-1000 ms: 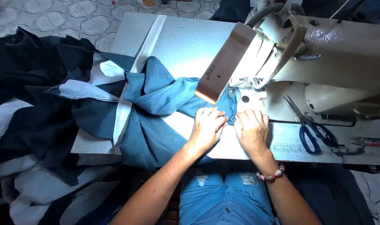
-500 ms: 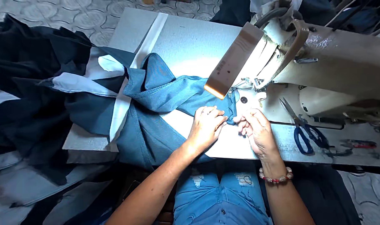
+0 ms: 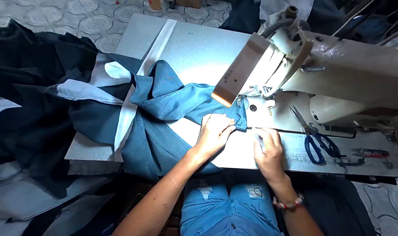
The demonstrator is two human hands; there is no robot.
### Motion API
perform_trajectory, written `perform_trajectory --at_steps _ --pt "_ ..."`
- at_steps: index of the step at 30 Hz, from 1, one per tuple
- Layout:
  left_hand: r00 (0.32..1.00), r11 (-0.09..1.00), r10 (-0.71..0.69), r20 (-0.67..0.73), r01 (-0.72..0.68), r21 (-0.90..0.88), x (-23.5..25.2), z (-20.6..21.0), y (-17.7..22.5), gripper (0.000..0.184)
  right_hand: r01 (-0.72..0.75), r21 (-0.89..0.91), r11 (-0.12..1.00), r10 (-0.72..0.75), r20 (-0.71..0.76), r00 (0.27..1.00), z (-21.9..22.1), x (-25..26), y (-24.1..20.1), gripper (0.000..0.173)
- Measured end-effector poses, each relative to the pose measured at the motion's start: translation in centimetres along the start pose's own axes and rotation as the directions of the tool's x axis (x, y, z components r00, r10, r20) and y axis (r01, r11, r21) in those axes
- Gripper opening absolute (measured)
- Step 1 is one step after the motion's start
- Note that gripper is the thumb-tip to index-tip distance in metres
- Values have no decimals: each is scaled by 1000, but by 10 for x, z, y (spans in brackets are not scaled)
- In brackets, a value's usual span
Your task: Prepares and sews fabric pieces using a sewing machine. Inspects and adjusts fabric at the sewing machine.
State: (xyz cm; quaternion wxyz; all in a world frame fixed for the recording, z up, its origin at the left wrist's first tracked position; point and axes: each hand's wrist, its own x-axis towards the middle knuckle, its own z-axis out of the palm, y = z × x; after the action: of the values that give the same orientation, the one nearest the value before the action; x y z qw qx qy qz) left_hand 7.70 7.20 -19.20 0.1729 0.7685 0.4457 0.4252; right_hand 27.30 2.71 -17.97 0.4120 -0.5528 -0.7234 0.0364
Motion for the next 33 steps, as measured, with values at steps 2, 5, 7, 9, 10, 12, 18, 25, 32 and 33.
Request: perform_trajectory --at_steps 2,5,7,9,10,12,18,25,32,33 --pt "1000 1000 -1 -7 2 19 2 -2 6 22 138 -92 986 -143 -49 988 19 12 8 21" --pt "1000 992 -12 7 11 126 2 -1 17 25 224 -114 968 -237 -121 964 29 23 11 15" --pt "995 972 -62 74 43 232 6 4 24 42 195 -102 976 -209 -158 965 29 25 5 16" --pt "992 949 -88 92 55 311 20 8 29 47 147 -99 984 -164 -193 967 32 23 -4 17" --pt "995 936 -62 85 28 350 28 9 28 42 128 -108 986 -147 -197 969 34 21 -6 17" --pt "993 894 102 53 -114 433 40 10 17 15 103 -133 986 -125 -170 978 33 19 -7 17" --pt "893 870 322 315 -410 273 25 -7 4 12 202 -263 943 -196 49 979 24 10 6 16" --pt "910 993 6 415 -53 102 37 -25 19 40 -144 -68 987 155 215 964 -6 21 -12 24" --pt "967 985 -46 249 2 171 46 -7 22 32 -386 -72 920 393 186 901 20 55 -28 36" --pt "968 981 -74 241 27 194 45 -5 23 31 -402 -89 911 411 208 888 23 57 -30 37"
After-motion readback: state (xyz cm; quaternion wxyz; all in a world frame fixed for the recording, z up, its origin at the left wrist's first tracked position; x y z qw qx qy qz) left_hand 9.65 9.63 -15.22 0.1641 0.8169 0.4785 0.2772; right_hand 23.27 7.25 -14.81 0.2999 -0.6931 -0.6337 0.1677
